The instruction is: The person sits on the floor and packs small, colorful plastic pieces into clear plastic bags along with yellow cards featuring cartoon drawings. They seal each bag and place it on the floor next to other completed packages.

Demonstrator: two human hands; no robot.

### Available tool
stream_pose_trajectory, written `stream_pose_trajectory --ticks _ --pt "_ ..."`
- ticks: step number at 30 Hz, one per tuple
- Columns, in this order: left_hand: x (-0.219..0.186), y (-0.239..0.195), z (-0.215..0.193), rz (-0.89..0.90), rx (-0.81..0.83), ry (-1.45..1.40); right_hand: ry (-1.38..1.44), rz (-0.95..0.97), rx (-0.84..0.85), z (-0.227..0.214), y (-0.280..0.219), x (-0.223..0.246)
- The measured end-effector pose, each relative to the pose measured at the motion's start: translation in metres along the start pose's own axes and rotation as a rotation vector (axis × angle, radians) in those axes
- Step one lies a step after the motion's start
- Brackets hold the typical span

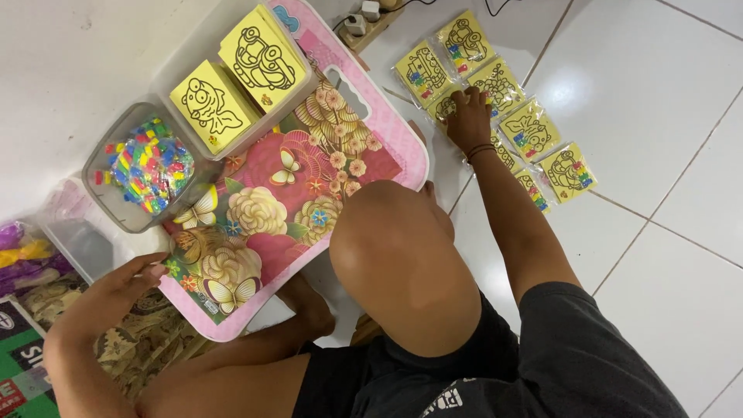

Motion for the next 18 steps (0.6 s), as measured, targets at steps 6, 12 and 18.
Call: stream_pose_trajectory --ticks 6,12,18 --pt "-0.008 -0.004 -0.002 -0.052 0.003 0.058 -0.01 0.005 0.0 0.001 0.001 0.0" --pt "-0.01 -0.007 -0.002 -0.032 -0.001 0.011 -0.01 0.052 0.033 0.006 0.003 -0.007" --pt "-0.003 -0.001 -0.002 -0.053 -0.004 0.071 0.029 0.098 -0.024 -0.009 0.009 -0.016"
Point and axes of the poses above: each hand's wrist, its own y-axis towards the middle knuckle, its own z-axis out of the palm, x = y × z, the point moved 9 cm from there along y, towards the middle knuckle, and after that the axes turned 9 degrees about z, right-handed, at the moved point
